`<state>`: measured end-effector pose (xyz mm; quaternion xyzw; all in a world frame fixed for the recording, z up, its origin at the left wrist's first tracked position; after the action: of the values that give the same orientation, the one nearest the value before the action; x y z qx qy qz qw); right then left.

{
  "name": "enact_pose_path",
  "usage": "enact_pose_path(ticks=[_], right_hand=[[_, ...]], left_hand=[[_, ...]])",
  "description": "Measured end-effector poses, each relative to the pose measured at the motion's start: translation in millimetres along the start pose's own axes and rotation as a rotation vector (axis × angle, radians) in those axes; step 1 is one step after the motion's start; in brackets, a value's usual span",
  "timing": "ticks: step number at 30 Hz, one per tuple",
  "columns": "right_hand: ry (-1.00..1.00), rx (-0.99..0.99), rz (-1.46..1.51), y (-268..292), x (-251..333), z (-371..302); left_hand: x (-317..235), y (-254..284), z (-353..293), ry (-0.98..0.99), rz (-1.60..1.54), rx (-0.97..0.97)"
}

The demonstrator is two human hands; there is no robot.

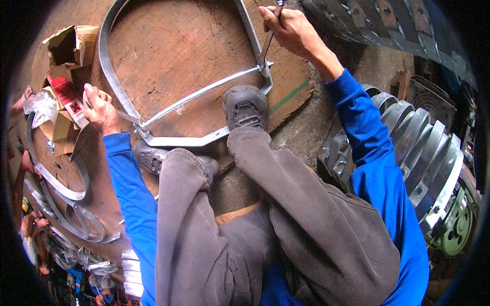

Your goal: The person sits on the floor and uses two wrenches to tighten bolts on a metal frame structure. They adjust the frame's position and work on different connection points before lifting the assembled frame and placing it onto a larger metal assembly.

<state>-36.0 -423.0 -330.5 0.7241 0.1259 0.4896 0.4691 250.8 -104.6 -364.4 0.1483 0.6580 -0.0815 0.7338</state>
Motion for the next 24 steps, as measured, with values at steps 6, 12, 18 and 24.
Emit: enact_pose_path(ticks=[6,12,18,24], right_hand=[[0.03,-0.033,-0.005,-15,15,-5],[0.138,-0.337,-0.12,-14,35,-111],[0.008,-0.188,0.174,-37,20,-206],[-0.123,-0.105,0.137,-1,28,-164]], left_hand=[[1,-7,-1,-0.027,-0.016,0.033],[-6,5,-1,-0.008,0.004,-0.041],[7,5,-1,0.024,-0.07,-0.02],[-4,11,-4,0.006,-0.065,-0.046]])
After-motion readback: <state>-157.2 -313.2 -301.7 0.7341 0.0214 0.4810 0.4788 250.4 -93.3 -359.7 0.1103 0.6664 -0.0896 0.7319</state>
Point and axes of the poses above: each hand's wrist, its own z-axis towards the middle knuckle, its own y-axis out of the back of the hand, x = y × z, the point moved 3 cm from there along z, towards the middle knuckle, and after that the axes turned 10 degrees about -y, right-handed, at the moved point
